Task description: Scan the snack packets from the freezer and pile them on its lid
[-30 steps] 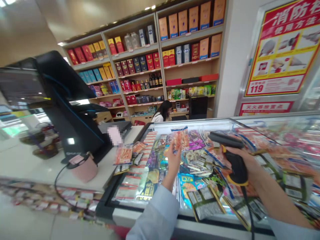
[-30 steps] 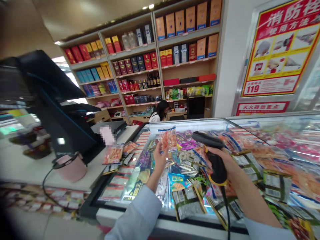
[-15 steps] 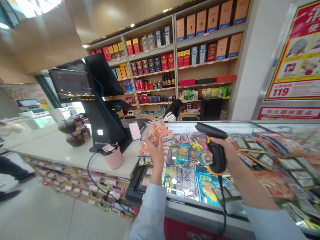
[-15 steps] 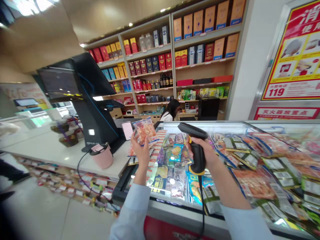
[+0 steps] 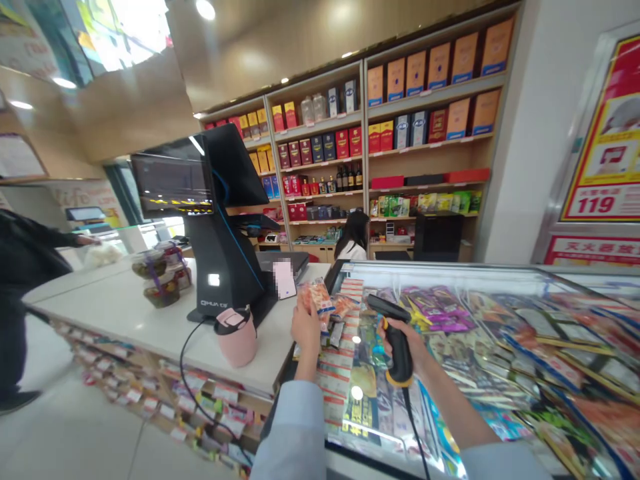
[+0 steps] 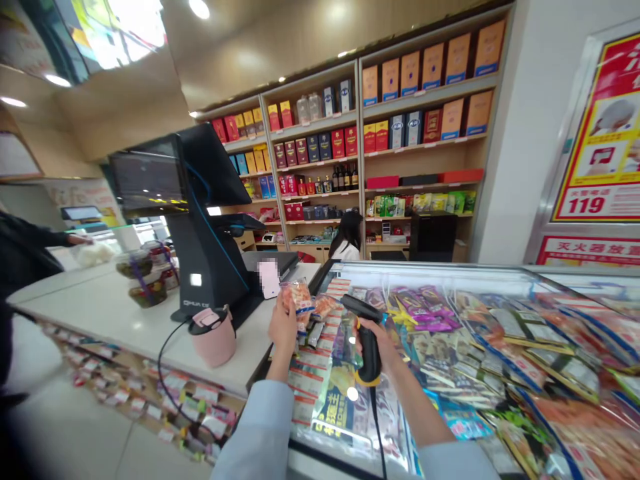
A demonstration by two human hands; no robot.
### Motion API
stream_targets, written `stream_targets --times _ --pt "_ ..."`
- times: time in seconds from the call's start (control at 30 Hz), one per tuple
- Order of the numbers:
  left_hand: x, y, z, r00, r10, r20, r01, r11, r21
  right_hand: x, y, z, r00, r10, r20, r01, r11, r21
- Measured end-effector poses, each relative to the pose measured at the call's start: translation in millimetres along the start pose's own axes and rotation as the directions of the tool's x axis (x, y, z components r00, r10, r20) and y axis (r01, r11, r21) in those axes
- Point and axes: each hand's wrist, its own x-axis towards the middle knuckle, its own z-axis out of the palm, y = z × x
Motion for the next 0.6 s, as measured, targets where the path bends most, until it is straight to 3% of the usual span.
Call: stream_targets --times 0.13,0.37,0.6 --pt "-1 2 5.2 0.997 0.028 0.07 -0.03 0.999 0.019 2 3 -2 1.0 0.012 -0.006 -0.012 0.999 0.034" --pt "-1 -1 -6.2 0.998 -0.033 0.047 0.033 0.999 -0.009 2 9 1 0.999 0.039 -0.018 -0.038 0.999 0.017" --pt "5 -4 -11.1 0.986 -0.135 0.1 0.133 0.991 0.032 2 18 -1 0.997 0.067 -0.04 -0.067 0.998 0.007"
